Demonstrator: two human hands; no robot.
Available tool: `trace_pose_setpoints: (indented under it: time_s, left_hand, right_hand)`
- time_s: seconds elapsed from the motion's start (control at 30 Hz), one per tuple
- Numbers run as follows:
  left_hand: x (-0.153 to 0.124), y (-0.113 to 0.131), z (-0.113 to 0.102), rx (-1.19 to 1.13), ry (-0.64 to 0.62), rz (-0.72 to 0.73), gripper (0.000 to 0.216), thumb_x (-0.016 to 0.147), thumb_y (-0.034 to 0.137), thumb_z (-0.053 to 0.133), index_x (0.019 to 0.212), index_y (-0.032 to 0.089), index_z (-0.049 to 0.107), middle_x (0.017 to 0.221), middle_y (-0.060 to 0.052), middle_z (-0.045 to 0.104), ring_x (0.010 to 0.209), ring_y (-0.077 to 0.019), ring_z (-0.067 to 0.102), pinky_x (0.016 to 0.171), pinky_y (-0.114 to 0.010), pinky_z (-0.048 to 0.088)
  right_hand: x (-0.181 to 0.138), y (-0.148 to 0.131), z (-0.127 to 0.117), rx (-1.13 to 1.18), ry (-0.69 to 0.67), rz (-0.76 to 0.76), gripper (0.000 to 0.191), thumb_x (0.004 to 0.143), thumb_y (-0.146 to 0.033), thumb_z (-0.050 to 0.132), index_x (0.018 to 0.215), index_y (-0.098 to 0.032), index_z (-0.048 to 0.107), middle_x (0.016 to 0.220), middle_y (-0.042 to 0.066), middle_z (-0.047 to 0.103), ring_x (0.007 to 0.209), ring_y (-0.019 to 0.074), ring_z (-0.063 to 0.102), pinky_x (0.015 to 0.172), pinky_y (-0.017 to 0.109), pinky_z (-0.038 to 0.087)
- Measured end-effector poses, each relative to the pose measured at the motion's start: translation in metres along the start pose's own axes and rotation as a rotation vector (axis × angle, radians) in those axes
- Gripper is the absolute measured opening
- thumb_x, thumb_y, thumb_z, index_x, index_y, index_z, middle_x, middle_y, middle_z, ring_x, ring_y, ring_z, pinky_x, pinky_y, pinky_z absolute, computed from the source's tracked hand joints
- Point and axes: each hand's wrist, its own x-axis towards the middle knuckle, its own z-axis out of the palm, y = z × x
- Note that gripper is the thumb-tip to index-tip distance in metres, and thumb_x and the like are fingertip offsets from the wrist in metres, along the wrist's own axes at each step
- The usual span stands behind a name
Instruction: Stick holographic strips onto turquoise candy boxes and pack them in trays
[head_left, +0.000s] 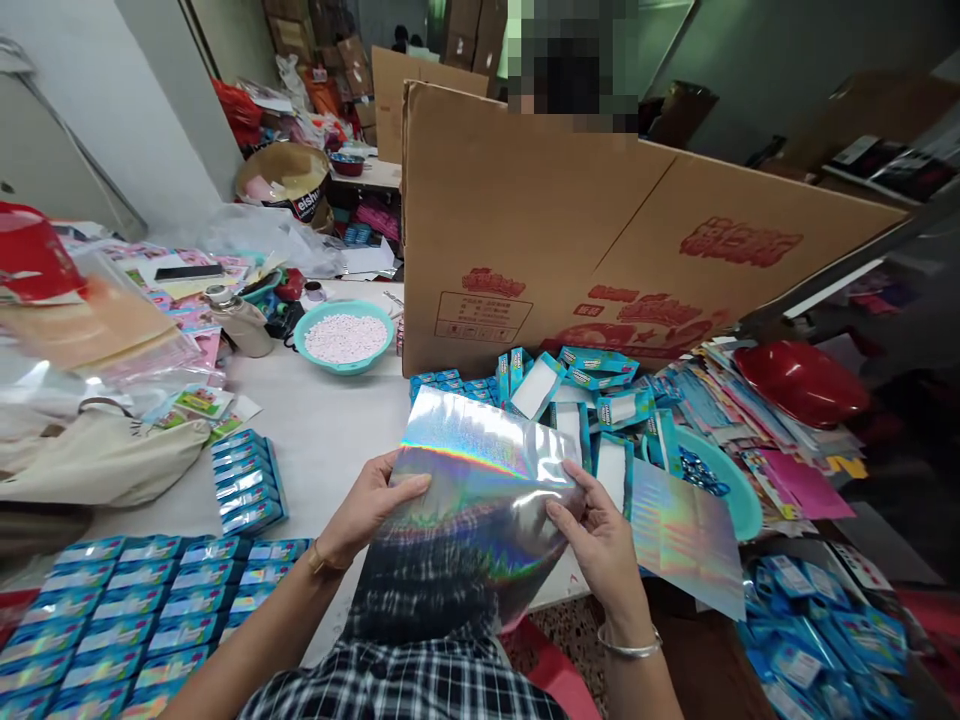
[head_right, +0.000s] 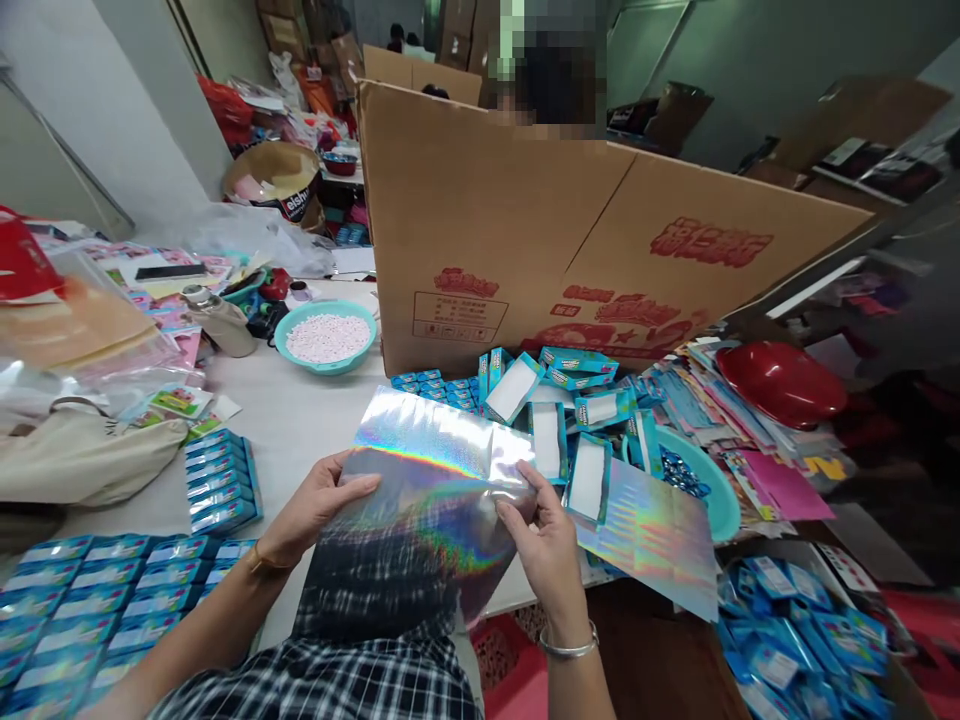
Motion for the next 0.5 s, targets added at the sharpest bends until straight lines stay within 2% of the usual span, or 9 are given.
trace_pose_setpoints:
  time_s: [0.1,0.2,0.3,0.37,0.4,0.43,0.5]
  left_hand:
    - [-0.004,0.005,0.0,0.035,-0.002,0.067,0.047,0.071,0.036,0.078,0.112,0.016,0.065,0.078,-0.003,0.07,0.067,-0.0182,0.064,0.063,-0.028,0.051]
    - [-0.008,0.012,0.006,0.071,0.046,0.148,0.055,0.071,0.033,0.078,0.121,0.018,0.06,0.086,-0.004,0.071,0.07,-0.0176,0.065,0.064,-0.026,0.051]
    - [-0.012,0.019,0.012,0.04,0.141,0.293,0.083,0.069,0.027,0.079,0.142,0.027,0.039,0.107,-0.005,0.069,0.079,-0.0177,0.067,0.069,-0.026,0.053]
    - [-0.015,0.025,0.011,0.046,0.135,0.33,0.099,0.069,0.024,0.08,0.149,0.034,0.023,0.12,-0.006,0.064,0.081,-0.0163,0.067,0.071,-0.025,0.053]
    - [-0.016,0.027,0.009,0.073,0.107,0.317,0.098,0.069,0.024,0.08,0.149,0.034,0.024,0.121,-0.006,0.063,0.078,-0.015,0.066,0.07,-0.025,0.052]
    - [-0.017,0.03,0.006,0.112,0.078,0.297,0.09,0.07,0.024,0.079,0.146,0.031,0.033,0.119,-0.006,0.063,0.074,-0.0138,0.065,0.068,-0.024,0.051]
    - [-0.017,0.034,-0.002,0.213,0.059,0.286,0.06,0.071,0.026,0.079,0.127,0.022,0.057,0.104,-0.005,0.067,0.07,-0.0125,0.061,0.066,-0.023,0.049]
  right_hand:
    - [0.002,-0.003,0.001,-0.093,0.037,-0.075,0.041,0.076,-0.044,0.074,0.112,-0.025,0.065,0.093,0.005,0.067,0.079,0.0211,0.058,0.071,0.034,0.049]
    - [0.002,-0.01,0.002,-0.207,0.077,-0.238,0.021,0.079,-0.04,0.072,0.094,-0.026,0.07,0.089,0.004,0.06,0.078,0.02,0.056,0.071,0.033,0.046]
    - [0.002,-0.02,0.0,-0.286,0.154,-0.365,0.013,0.079,-0.039,0.072,0.084,-0.027,0.072,0.101,0.006,0.055,0.087,0.0215,0.056,0.077,0.035,0.046]
    - [0.002,-0.026,-0.003,-0.283,0.128,-0.4,0.011,0.079,-0.037,0.072,0.079,-0.026,0.072,0.113,0.008,0.055,0.099,0.0248,0.056,0.084,0.037,0.045]
    - [0.002,-0.027,-0.006,-0.259,0.077,-0.4,0.011,0.081,-0.036,0.071,0.078,-0.026,0.071,0.116,0.008,0.057,0.103,0.026,0.056,0.086,0.037,0.045]
    - [0.003,-0.029,-0.01,-0.23,0.012,-0.391,0.011,0.082,-0.036,0.069,0.077,-0.026,0.069,0.113,0.008,0.06,0.104,0.0262,0.057,0.086,0.037,0.045]
    - [0.004,-0.032,-0.019,-0.2,-0.123,-0.345,0.014,0.085,-0.035,0.066,0.077,-0.024,0.067,0.097,0.006,0.066,0.093,0.0237,0.06,0.08,0.034,0.047]
